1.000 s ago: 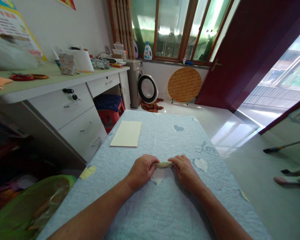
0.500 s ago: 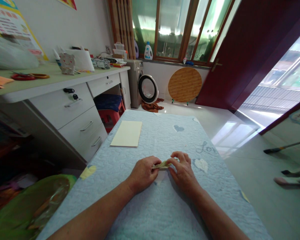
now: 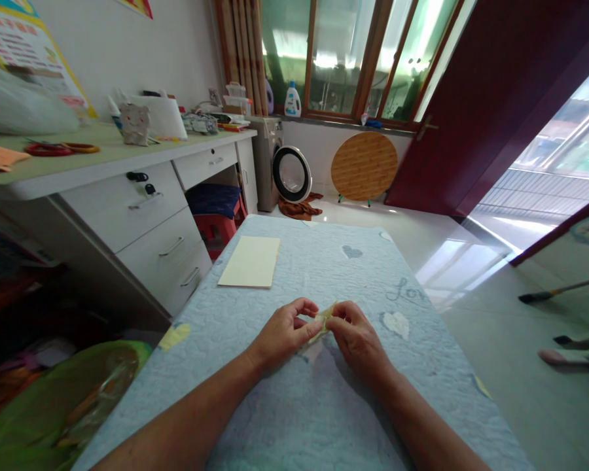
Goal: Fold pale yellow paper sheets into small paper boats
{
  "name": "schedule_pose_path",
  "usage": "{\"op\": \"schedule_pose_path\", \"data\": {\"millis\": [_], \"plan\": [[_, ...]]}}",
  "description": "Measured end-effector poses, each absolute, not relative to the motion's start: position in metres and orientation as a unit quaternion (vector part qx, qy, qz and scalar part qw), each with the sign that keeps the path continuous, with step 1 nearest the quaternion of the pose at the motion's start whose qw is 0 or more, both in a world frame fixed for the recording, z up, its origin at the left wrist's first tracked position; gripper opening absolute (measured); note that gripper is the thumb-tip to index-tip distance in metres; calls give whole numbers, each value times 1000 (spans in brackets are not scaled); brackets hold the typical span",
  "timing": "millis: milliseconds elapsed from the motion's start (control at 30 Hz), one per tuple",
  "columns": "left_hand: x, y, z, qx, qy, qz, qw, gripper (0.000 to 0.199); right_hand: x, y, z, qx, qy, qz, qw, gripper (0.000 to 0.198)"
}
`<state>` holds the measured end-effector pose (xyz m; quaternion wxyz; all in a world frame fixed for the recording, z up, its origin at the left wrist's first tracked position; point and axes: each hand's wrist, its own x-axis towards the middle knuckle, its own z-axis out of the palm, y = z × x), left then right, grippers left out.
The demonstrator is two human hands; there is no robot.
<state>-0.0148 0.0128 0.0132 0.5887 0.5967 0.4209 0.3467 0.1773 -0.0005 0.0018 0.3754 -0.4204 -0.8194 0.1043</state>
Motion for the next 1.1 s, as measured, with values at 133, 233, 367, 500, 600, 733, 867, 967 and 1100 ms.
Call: {"op": "schedule_pose_path", "data": {"millis": [133,233,367,500,600,733,867,967,1100], "plan": [[-13,15,12,537,406,359,646,40,177,-2,2,-403,-827,98,380,25],[-12,15,12,514,408,351,668,38,176,-3,1,-398,-831,99,376,26],[-10,15,13,503,408,355,674,37,173,-6,0,-394,-833,102,375,28],[-9,15,11,498,404,369,673,35,171,-8,1,-411,-839,69,351,24],[-8,15,9,498,406,379,666,31,171,-8,4,-428,-848,46,310,26],[-8,15,7,500,407,390,657,28,172,-8,6,-420,-861,81,276,28],[-8,15,5,495,397,396,664,29,173,-8,6,-397,-859,114,301,26],[-9,16,4,491,394,396,669,26,173,-8,6,-389,-856,135,312,26],[-10,17,4,479,396,400,674,27,174,-7,5,-382,-857,141,315,25]]}}
